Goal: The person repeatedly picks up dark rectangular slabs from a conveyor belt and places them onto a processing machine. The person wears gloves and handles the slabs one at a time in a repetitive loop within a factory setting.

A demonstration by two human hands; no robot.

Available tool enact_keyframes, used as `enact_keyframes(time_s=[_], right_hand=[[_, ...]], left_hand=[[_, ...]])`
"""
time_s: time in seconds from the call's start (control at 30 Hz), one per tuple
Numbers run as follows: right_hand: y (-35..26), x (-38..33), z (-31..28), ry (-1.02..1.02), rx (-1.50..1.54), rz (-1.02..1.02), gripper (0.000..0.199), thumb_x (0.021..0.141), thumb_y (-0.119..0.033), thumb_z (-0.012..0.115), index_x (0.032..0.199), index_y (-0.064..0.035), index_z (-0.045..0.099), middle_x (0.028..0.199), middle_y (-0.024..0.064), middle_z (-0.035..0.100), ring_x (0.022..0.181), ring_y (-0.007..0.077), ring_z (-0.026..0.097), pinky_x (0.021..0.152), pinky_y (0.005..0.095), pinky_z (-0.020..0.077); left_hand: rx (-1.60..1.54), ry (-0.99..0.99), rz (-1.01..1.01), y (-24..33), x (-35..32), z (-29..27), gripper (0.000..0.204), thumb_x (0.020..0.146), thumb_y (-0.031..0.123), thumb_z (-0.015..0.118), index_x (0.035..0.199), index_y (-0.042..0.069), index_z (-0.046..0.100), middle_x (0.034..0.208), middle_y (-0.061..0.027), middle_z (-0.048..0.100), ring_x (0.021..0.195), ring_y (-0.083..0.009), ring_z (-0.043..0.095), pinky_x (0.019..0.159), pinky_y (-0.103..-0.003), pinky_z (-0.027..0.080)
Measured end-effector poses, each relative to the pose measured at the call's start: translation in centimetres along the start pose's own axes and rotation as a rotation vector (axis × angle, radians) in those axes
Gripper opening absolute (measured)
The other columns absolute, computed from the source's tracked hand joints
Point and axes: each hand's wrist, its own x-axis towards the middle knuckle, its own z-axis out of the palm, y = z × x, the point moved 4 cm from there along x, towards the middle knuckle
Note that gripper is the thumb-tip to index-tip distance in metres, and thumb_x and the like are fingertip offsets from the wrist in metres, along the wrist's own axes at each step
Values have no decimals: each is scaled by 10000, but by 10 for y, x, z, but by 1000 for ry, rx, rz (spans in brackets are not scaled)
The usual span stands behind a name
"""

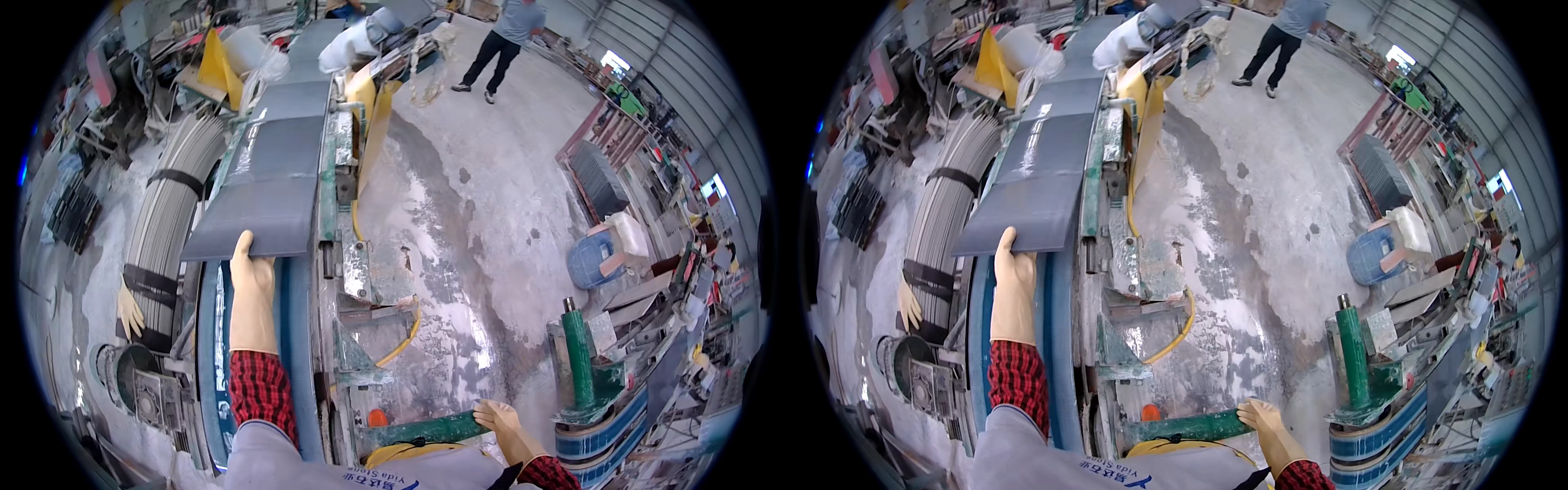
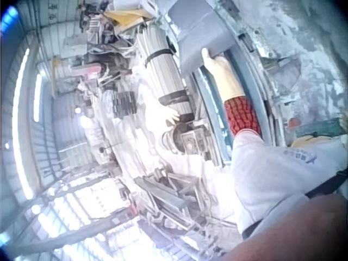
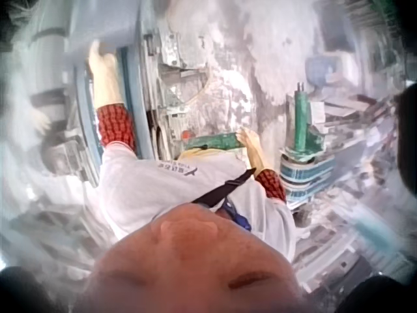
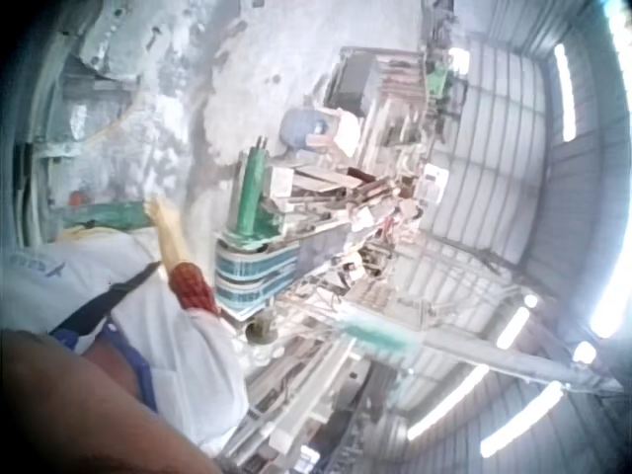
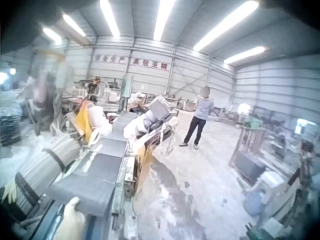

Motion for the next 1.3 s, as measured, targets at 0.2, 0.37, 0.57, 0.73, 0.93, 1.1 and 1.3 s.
enact_keyframes(time_s=[0.2, 0.37, 0.57, 0.73, 0.93, 1.1, 1.3], right_hand=[[-7, -7, 13, -80, 36, -8, 357, 936, -210, 640, 1199, 29, 600, 1124, 214, 670, 944, 302, 693, 829, 371, 587], [3, -4, 9, -114, 18, -40, 409, 932, -238, 648, 1231, 32, 580, 1139, 210, 665, 938, 300, 690, 838, 368, 579], [4, 15, 38, -328, -142, -107, 443, 955, -311, 619, 1268, 1, 577, 1183, 152, 657, 1035, 237, 658, 918, 333, 525], [-70, -98, 63, -865, 406, -305, 576, 997, -416, 501, 1424, -37, 426, 1343, 185, 543, 1225, 307, 535, 1060, 434, 421], [-84, -203, -74, -561, 860, -218, 568, 952, -337, 591, 1372, 13, 438, 1366, 217, 499, 1274, 341, 476, 1079, 523, 369], [-12, -258, -222, -290, 1041, -601, 379, 935, -50, 573, 1287, 72, 501, 1250, 188, 595, 1101, 295, 626, 963, 436, 507], [61, -290, -321, 81, 1344, -731, 274, 919, 2, 575, 1159, 130, 545, 1155, 196, 615, 1051, 310, 639, 938, 431, 525]], left_hand=[[75, -15, 31, 29, -51, 35, 417, 848, 0, 595, 1254, -32, 509, 1238, -159, 581, 1079, -311, 608, 921, -417, 527], [169, -129, 133, 64, -151, 39, 435, 817, -49, 576, 1241, -88, 487, 1204, -186, 576, 1091, -334, 596, 997, -431, 504], [353, -111, 48, 36, -287, 60, 295, 791, -53, 575, 1076, -127, 559, 1079, -189, 624, 980, -315, 643, 945, -384, 552], [219, -379, -392, -62, -401, 84, 458, 711, -28, 590, 1164, -88, 557, 1216, -183, 604, 1105, -365, 596, 991, -458, 500], [423, -507, -924, -214, -520, 77, 564, 646, 71, 602, 1186, -88, 559, 1162, -226, 634, 1053, -394, 625, 936, -491, 521], [538, -769, -1345, -348, -617, 73, 521, 732, 135, 632, 1214, -52, 563, 1188, -201, 628, 1073, -396, 612, 952, -493, 502], [585, -700, -1438, -427, -745, 76, 449, 906, 281, 596, 1252, 0, 541, 1249, -164, 596, 1145, -358, 570, 1020, -487, 445]])
